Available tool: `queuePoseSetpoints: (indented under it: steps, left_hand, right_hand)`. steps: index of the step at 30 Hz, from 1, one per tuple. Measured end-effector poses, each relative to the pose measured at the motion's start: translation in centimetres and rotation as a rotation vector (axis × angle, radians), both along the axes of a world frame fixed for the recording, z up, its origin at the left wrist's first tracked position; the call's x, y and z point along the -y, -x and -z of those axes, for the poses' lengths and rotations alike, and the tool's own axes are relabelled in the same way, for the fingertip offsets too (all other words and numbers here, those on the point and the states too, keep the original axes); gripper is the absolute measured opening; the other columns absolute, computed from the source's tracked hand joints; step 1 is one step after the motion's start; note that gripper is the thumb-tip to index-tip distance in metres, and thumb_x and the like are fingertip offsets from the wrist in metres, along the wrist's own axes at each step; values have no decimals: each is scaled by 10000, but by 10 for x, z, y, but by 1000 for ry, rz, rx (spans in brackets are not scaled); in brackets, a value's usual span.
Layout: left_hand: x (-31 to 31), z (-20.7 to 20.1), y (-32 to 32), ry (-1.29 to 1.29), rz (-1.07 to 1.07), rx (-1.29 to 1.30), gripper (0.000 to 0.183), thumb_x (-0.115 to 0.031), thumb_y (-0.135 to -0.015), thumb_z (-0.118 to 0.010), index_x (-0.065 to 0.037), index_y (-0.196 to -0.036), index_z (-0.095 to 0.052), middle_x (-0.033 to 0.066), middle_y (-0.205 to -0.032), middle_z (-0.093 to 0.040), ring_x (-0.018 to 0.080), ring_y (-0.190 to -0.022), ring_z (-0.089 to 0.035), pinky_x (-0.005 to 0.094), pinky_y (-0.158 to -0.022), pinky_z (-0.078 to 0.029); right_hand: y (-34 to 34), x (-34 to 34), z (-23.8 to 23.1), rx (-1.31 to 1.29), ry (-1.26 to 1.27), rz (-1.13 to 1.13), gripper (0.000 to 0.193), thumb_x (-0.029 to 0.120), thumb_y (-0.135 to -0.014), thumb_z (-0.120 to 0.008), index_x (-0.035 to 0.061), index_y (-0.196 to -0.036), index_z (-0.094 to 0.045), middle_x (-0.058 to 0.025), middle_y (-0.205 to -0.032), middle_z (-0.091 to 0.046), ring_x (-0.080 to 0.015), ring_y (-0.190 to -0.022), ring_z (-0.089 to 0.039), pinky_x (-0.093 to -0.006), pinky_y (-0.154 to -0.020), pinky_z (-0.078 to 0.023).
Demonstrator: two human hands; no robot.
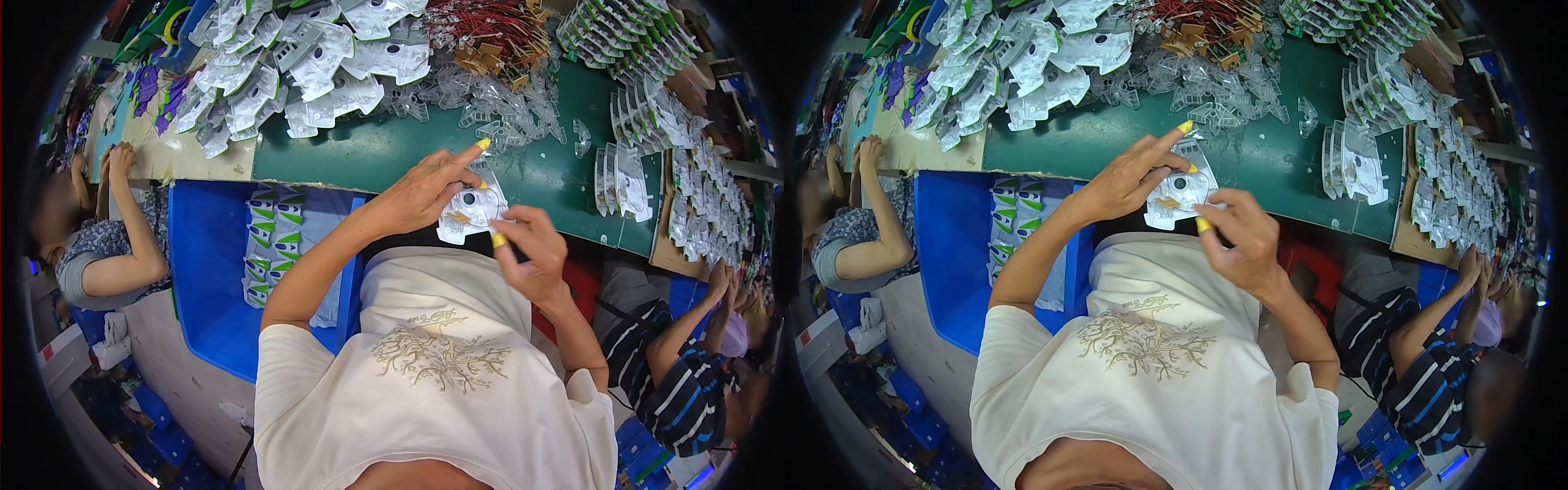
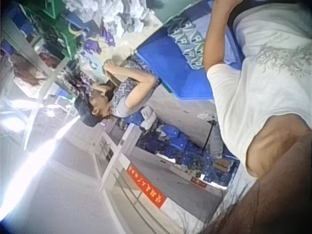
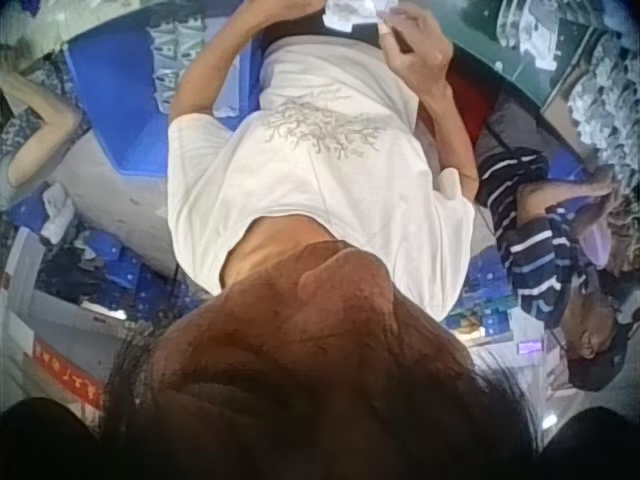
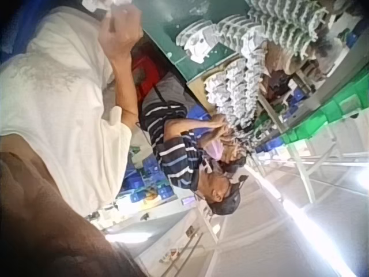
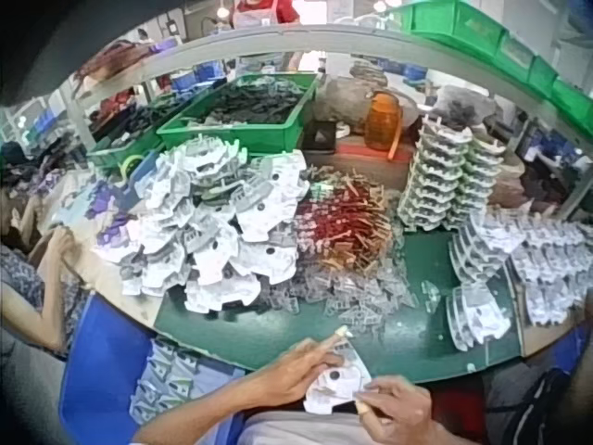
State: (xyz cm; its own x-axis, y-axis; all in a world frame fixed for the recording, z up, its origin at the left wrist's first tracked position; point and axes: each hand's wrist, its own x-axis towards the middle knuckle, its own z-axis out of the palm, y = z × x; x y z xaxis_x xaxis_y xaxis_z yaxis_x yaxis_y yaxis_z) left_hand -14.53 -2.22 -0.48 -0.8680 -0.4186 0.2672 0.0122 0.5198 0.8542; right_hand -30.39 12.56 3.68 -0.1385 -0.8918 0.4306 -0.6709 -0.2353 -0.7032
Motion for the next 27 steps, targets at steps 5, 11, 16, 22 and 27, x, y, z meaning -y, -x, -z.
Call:
queuePoseSetpoints:
  steps: [5, 11, 16, 22, 27]
  left_hand:
    - [-1, -5, 5, 9, 19, 29, 610, 24, -864, -489, -25, -1423, -250, 76, -1044, -648, 297, -916, -497, 380, -845, -404]
    - [-12, -29, 8, 79, -273, -248, 449, 78, -767, -614, 12, -1202, -528, 132, -942, -651, 247, -828, -596, 325, -755, -486]
    - [-19, -35, 16, 23, -282, -165, 399, 41, -758, -650, 17, -1144, -554, 127, -904, -644, 240, -832, -600, 316, -744, -493]
    - [-25, -23, 22, 46, -160, -59, 414, 25, -750, -658, 4, -1152, -563, 121, -906, -648, 269, -831, -593, 341, -741, -475]
    - [-19, -18, 14, 35, -212, -47, 379, 7, -756, -662, 3, -1125, -579, 121, -904, -650, 266, -828, -595, 345, -731, -481]
  right_hand:
    - [12, -18, 26, 295, -341, 273, 267, -38, -769, -631, 8, -1014, -536, -83, -687, -588, -113, -538, -568, -241, -479, -441]
    - [36, -33, 9, 336, -191, 361, 196, -41, -789, -586, 36, -962, -534, -30, -677, -579, -65, -579, -560, -226, -519, -460]
    - [128, -64, -33, 341, 21, 656, 183, -77, -841, -508, 23, -994, -496, 0, -796, -535, -45, -637, -503, -174, -566, -403]
    - [203, -70, -17, 484, 14, 592, 141, -5, -879, -524, 29, -1013, -494, 14, -720, -513, -40, -531, -449, -174, -461, -345]
    - [204, -74, 2, 467, 66, 696, 164, 34, -889, -556, 17, -1049, -524, 2, -674, -519, -66, -514, -460, -195, -456, -360]
